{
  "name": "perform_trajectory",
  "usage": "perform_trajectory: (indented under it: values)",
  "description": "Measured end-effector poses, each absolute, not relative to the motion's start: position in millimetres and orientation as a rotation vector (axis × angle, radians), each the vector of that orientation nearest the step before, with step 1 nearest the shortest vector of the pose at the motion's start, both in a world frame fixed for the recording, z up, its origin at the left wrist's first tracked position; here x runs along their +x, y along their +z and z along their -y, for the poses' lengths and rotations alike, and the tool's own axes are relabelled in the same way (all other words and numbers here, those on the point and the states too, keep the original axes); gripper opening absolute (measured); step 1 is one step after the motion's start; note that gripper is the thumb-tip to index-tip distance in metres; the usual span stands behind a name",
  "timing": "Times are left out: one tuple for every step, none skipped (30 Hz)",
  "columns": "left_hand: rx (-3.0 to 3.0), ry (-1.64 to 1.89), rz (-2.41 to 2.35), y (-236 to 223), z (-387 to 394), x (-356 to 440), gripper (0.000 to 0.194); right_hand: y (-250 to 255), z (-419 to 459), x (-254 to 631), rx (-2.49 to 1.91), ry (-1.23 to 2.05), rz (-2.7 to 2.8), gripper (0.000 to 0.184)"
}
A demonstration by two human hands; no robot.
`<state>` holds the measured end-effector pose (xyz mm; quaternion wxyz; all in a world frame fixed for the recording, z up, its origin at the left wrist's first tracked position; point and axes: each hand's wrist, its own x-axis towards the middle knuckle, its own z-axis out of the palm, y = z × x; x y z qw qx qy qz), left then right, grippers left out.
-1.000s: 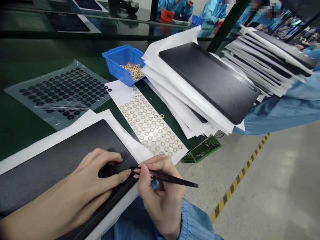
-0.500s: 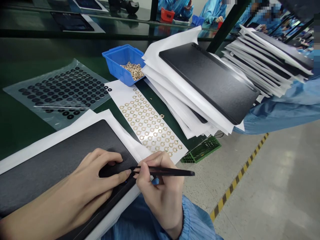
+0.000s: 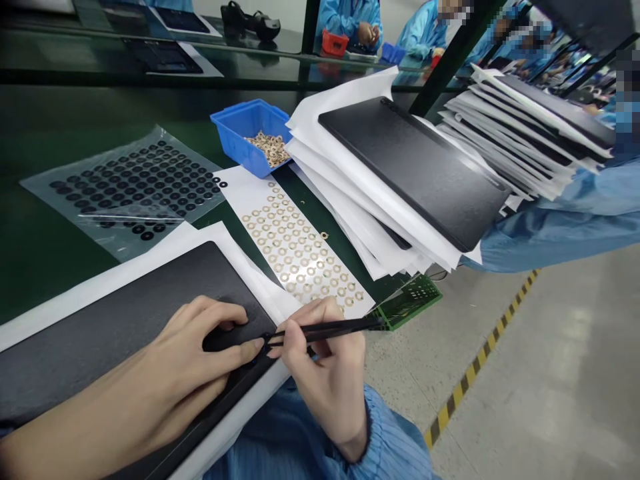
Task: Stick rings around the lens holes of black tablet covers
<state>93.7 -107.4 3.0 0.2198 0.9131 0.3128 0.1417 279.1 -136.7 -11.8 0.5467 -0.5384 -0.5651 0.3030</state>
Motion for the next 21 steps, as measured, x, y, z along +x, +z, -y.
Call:
perform_trajectory:
  values:
    - [2.529, 0.387, -0.86, 2.8, 107.3, 93.4, 0.037, -12.0, 136.8, 279.6, -1.255, 0.723, 1.334, 0.014]
    - [2.535, 0.386, -0.846, 2.5, 107.1, 93.1, 0.037, -12.1, 137.0, 280.0, -1.233, 0.723, 1.335, 0.013]
    - [2.54, 0.39, -0.837, 2.1, 107.0, 92.9, 0.037, -12.3, 137.3, 280.3, -1.216, 0.717, 1.338, 0.013]
    - [2.542, 0.394, -0.837, 1.7, 107.0, 92.7, 0.036, -12.5, 137.5, 280.5, -1.206, 0.711, 1.341, 0.012]
    - [2.541, 0.396, -0.837, 1.4, 107.0, 92.6, 0.036, -12.8, 137.7, 280.7, -1.203, 0.705, 1.347, 0.012]
    - [2.537, 0.396, -0.843, 1.1, 107.0, 92.6, 0.036, -13.1, 137.9, 280.9, -1.208, 0.701, 1.354, 0.011]
    - [2.531, 0.391, -0.851, 1.1, 107.0, 92.7, 0.037, -13.4, 137.9, 281.0, -1.217, 0.699, 1.36, 0.011]
    - [2.524, 0.385, -0.861, 1.2, 106.9, 92.8, 0.037, -13.6, 137.9, 281.2, -1.226, 0.697, 1.37, 0.011]
    - [2.52, 0.377, -0.864, 1.5, 106.8, 92.9, 0.038, -13.6, 137.8, 281.2, -1.231, 0.693, 1.379, 0.012]
    - [2.522, 0.369, -0.858, 2.0, 106.6, 93.1, 0.038, -13.5, 137.7, 281.2, -1.232, 0.691, 1.388, 0.012]
    - [2.524, 0.364, -0.853, 2.5, 106.3, 93.2, 0.038, -13.2, 137.6, 281.0, -1.233, 0.691, 1.388, 0.012]
    - [2.527, 0.362, -0.854, 3.1, 106.1, 93.2, 0.038, -12.8, 137.5, 280.6, -1.233, 0.695, 1.383, 0.011]
    - [2.533, 0.361, -0.843, 3.6, 106.0, 93.3, 0.038, -12.3, 137.4, 280.1, -1.234, 0.7, 1.376, 0.011]
    - [2.537, 0.363, -0.839, 4.1, 106.1, 93.3, 0.037, -11.8, 137.3, 279.5, -1.236, 0.705, 1.366, 0.011]
    - [2.537, 0.367, -0.844, 4.3, 106.3, 93.4, 0.037, -11.4, 137.3, 278.8, -1.239, 0.708, 1.355, 0.011]
    - [2.534, 0.372, -0.857, 4.3, 106.7, 93.5, 0.037, -11.1, 137.3, 278.2, -1.242, 0.707, 1.348, 0.011]
    - [2.53, 0.376, -0.867, 4.2, 107.2, 93.7, 0.037, -10.9, 137.3, 277.8, -1.245, 0.703, 1.344, 0.011]
    - [2.527, 0.379, -0.873, 4.0, 107.8, 94.0, 0.037, -10.9, 137.4, 277.6, -1.247, 0.699, 1.344, 0.011]
    - [2.523, 0.381, -0.88, 3.8, 108.2, 94.2, 0.038, -10.9, 137.5, 277.6, -1.25, 0.697, 1.346, 0.012]
    - [2.519, 0.381, -0.886, 3.6, 108.5, 94.4, 0.038, -11.0, 137.5, 277.8, -1.256, 0.695, 1.354, 0.012]
    - [2.517, 0.375, -0.882, 3.6, 108.7, 94.6, 0.037, -11.0, 137.4, 278.2, -1.261, 0.691, 1.366, 0.012]
